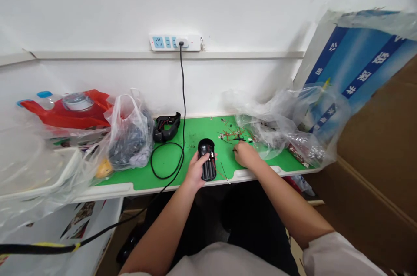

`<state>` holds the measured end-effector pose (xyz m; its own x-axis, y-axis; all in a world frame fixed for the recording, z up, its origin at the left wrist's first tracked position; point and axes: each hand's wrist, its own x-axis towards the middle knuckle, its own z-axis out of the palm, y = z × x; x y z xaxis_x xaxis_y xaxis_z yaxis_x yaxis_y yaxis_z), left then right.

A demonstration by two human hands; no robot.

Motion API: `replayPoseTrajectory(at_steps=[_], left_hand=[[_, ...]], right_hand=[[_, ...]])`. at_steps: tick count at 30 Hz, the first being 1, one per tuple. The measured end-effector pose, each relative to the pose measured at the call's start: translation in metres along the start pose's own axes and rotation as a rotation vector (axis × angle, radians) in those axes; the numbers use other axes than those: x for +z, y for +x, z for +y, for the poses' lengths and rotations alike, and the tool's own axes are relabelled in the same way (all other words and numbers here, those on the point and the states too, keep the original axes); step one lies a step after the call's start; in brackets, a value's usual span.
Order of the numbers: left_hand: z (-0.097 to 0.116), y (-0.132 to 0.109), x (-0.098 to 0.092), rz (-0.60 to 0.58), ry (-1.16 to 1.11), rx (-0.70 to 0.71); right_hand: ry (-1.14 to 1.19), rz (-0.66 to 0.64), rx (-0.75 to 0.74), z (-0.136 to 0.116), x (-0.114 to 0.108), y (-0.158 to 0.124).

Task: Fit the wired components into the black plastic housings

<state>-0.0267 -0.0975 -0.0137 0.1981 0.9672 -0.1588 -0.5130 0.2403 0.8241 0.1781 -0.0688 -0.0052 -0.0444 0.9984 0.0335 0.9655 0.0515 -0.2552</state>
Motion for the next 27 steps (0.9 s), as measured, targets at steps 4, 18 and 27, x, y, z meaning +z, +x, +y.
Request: replayPoseTrajectory(at_steps=[4,18,27], left_hand=[[0.0,0.0,0.005,0.059,0.094,-0.016],[-0.004,0.005,0.008,0.11,0.251,0.028],[-0.004,0.005,0.009,0.117,0.262,0.02]], right_hand=[[0.741,0.091,0.046,-0.005,0.004,-0.009],[2.037,-0.367,0.242,-0.033,0.029,-0.028],[1.977,-0.285,0.182,-0.038,0.035,-0.027]])
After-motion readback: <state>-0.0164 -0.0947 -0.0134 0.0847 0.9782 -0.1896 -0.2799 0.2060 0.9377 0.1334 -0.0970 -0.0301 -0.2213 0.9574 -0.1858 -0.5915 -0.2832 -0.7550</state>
